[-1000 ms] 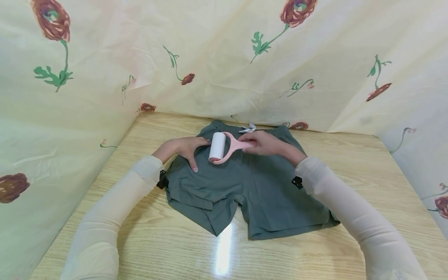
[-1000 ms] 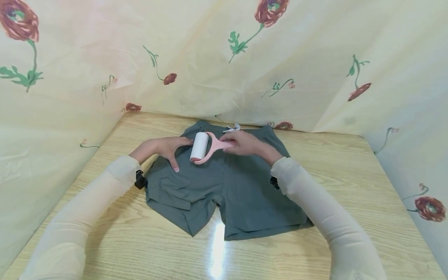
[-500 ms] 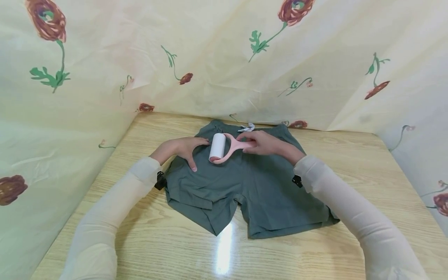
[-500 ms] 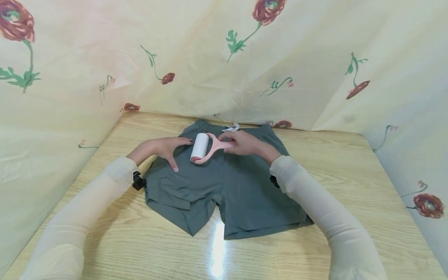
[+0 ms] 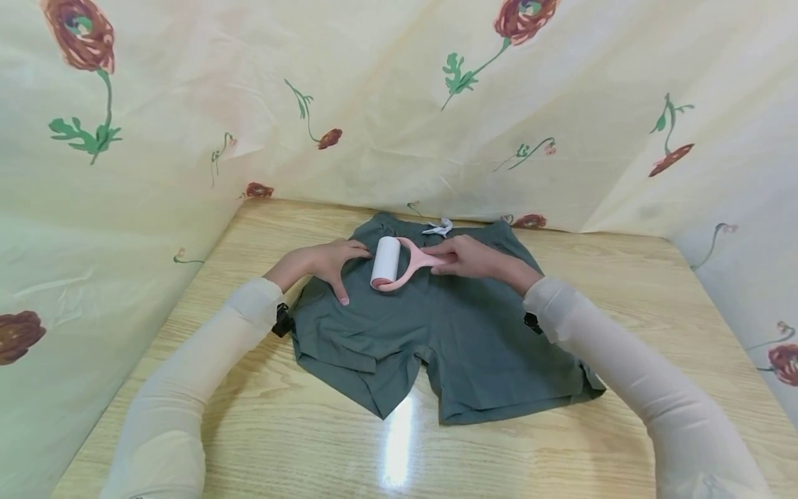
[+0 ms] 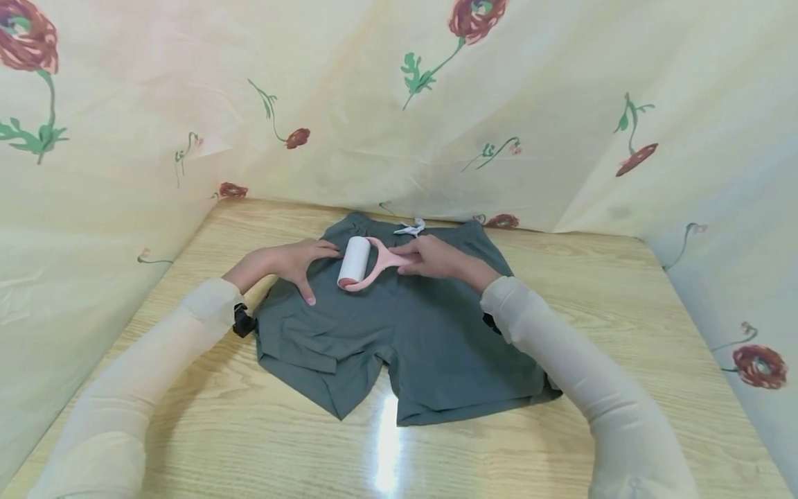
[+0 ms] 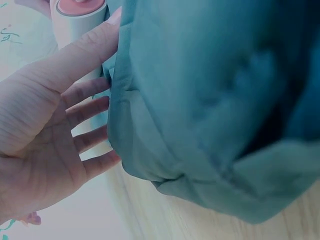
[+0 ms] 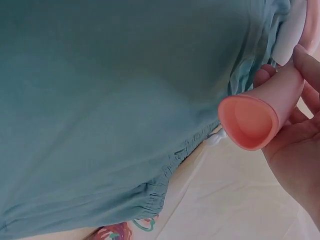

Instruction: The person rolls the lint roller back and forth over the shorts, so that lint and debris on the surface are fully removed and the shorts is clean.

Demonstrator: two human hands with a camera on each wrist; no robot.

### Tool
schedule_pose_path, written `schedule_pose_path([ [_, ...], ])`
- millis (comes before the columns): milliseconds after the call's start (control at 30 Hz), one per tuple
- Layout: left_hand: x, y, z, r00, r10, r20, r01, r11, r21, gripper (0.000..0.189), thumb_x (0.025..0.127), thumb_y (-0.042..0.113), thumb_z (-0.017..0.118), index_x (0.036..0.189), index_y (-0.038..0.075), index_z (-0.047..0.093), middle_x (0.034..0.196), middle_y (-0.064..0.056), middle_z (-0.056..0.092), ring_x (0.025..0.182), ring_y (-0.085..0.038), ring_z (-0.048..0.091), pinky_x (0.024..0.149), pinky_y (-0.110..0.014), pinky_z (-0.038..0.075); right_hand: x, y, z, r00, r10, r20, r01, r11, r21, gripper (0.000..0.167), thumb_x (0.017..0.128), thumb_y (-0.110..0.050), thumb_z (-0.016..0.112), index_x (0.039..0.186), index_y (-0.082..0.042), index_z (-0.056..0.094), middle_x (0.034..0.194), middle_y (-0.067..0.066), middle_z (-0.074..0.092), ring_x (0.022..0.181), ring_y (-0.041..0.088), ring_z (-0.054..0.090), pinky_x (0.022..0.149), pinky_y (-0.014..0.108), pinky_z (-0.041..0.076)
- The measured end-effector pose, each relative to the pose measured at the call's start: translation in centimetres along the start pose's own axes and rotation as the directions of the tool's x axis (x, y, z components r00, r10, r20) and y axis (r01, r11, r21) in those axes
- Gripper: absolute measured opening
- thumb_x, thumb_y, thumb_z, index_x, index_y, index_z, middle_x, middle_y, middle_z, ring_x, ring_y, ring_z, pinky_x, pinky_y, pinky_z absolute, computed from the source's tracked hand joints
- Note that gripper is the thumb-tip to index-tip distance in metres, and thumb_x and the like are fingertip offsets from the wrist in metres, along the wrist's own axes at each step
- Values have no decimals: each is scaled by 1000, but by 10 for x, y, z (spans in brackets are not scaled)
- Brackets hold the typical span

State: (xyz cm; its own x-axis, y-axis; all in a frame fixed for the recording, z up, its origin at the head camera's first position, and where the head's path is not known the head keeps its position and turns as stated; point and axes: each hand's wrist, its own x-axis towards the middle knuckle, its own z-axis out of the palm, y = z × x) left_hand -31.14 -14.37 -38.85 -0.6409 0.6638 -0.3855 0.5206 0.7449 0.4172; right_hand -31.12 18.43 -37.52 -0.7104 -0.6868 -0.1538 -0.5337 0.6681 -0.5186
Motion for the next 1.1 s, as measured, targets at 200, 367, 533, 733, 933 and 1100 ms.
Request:
schedule_pose_path([
  [200, -1, -1, -2, 1000, -3, -4, 3, 1000, -23, 110, 75, 31, 93, 160, 4, 29, 168, -21, 18, 155, -44, 15, 123, -59, 25, 1, -1, -6, 1000, -2, 15, 1, 1000, 20, 54, 98, -20, 70, 148, -8, 53, 73, 8, 56, 62, 17, 39, 61, 30, 34],
  [367, 0, 0, -2, 1000, 4, -6, -4, 1000, -19, 109, 75, 31, 93, 160, 4, 30, 168, -21, 19, 155, -44, 14, 124, -58, 24, -2, 2, -9, 1000, 0, 28, 0, 1000, 24, 53, 98, -18, 70, 148, -8, 53, 81, 9, 61, 68, 18, 42, 65, 33, 36],
  [533, 1, 1, -2, 1000, 13, -5, -13, 1000, -17, 108, 75, 31, 93, 160, 5, 32, 168, -21, 20, 155, -44, 15, 124, -57, 24, -7, 6, -12, 1000, -1, 29, 1, 1000, 4, 52, 98, -16, 70, 146, -6, 55, 85, 10, 61, 69, 18, 39, 65, 33, 35],
  [733, 2, 2, -2, 1000, -3, 5, 3, 1000, -24, 107, 75, 30, 93, 160, 7, 31, 169, -20, 18, 156, -43, 13, 124, -56, 24, -17, 12, -16, 999, 20, 27, -19, 1000, -9, 52, 97, -16, 71, 146, -7, 55, 74, 7, 53, 62, 16, 33, 61, 30, 31],
  [933, 2, 1, -1, 1000, -5, 13, 5, 1000, -15, 108, 75, 31, 93, 161, 8, 31, 169, -19, 18, 156, -42, 12, 124, -56, 24, -29, 20, -22, 999, 39, 23, -39, 999, -30, 52, 96, -18, 72, 145, -7, 57, 73, 6, 55, 61, 15, 35, 61, 29, 32],
  [1100, 1, 0, 1, 1000, -16, 19, 17, 1000, -16, 108, 76, 32, 93, 161, 8, 31, 169, -19, 16, 156, -43, 11, 125, -56, 24, -41, 28, -27, 997, 66, 30, -64, 997, -37, 54, 95, -19, 74, 144, -5, 57, 69, 6, 53, 59, 14, 32, 60, 29, 32],
])
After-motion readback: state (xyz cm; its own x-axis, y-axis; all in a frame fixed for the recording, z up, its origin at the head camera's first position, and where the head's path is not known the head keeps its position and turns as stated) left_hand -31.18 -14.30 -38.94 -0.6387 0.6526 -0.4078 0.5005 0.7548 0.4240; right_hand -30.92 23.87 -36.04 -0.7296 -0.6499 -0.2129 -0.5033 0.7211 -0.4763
